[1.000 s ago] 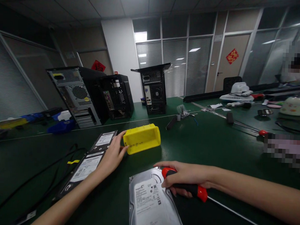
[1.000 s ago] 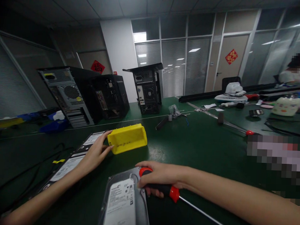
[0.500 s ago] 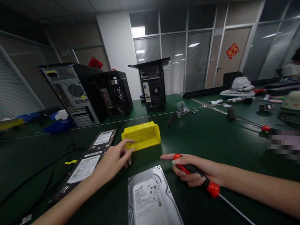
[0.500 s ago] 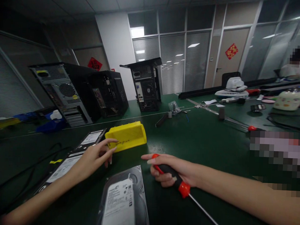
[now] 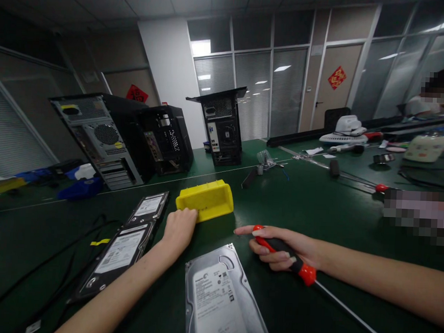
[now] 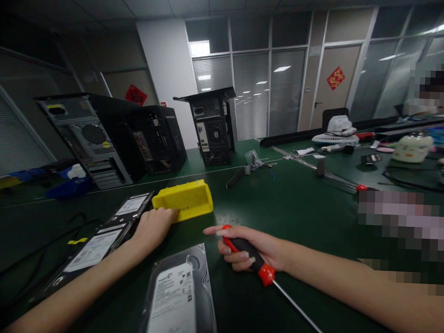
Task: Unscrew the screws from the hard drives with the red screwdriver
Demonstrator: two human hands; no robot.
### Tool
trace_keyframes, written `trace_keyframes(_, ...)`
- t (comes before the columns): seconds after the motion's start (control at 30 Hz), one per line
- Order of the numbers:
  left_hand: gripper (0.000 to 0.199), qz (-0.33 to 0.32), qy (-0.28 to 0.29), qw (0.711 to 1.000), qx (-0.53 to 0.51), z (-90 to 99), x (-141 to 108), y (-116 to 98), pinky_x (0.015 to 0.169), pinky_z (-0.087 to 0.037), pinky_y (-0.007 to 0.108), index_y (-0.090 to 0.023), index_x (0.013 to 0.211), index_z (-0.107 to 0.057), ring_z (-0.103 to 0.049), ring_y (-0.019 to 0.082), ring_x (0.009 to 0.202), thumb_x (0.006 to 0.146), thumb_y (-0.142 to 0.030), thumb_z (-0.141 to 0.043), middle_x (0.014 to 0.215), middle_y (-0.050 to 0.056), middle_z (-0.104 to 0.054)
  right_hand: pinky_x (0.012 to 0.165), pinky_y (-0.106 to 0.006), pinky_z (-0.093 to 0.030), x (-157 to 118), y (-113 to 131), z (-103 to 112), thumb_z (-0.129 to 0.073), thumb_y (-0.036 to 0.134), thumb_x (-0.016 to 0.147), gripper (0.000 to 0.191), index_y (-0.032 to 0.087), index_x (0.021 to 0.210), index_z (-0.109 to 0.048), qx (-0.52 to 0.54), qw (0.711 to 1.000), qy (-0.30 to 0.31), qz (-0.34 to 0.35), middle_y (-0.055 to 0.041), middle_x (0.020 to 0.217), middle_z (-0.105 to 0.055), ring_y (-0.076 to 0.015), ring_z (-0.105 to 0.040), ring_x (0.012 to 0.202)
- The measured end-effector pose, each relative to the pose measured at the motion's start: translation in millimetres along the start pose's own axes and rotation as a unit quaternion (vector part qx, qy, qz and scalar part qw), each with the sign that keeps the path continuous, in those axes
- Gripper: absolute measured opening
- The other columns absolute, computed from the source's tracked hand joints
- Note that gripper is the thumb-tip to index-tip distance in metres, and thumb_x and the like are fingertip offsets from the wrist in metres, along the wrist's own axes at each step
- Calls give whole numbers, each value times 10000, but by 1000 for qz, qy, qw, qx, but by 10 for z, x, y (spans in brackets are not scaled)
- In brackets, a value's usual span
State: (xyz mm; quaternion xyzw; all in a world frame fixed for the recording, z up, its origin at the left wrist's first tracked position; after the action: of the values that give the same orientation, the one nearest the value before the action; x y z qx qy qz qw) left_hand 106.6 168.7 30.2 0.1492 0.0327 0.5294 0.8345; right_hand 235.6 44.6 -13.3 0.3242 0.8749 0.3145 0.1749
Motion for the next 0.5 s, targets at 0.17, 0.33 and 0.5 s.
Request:
trace_keyframes(0.17,314,-13,3,1000,3,-57,-22,-40,654,-467,349,-151,1045,-626,-667,298,847,901,-108,-351,888,156,-692,367,-109,-230,-2,4,-13,-427,208,902,334,137,1224,-381,3,1000,8,-1,22,681,-488,-2,-385,418)
trace_keyframes(0.33,317,-20,-8,1000,0,-84,-10,-54,665,-461,338,-161,1157,-563,-669,284,852,939,-188,-334,869,149,-694,374,-111,-248,-4,4,-24,-374,193,921,287,132,1201,-399,3,1000,23,3,14,692,-495,-2,-395,420)
trace_keyframes(0.5,343,-30,-19,999,-8,-95,55,-79,673,-463,337,-169,1170,-577,-672,285,863,955,-239,-319,854,149,-698,377,-109,-261,-9,9,-34,-413,199,906,297,127,1195,-410,-1,1000,17,2,19,687,-492,0,-395,417)
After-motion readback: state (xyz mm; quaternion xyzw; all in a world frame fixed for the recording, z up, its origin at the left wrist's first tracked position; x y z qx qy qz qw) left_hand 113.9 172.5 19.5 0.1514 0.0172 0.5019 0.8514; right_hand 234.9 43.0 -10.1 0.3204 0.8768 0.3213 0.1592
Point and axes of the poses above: each hand's wrist, its own x-axis towards the middle knuckle, its own z-axis out of the back of the hand, y = z × x, the point moved 9 cm from there along x, towards the middle knuckle
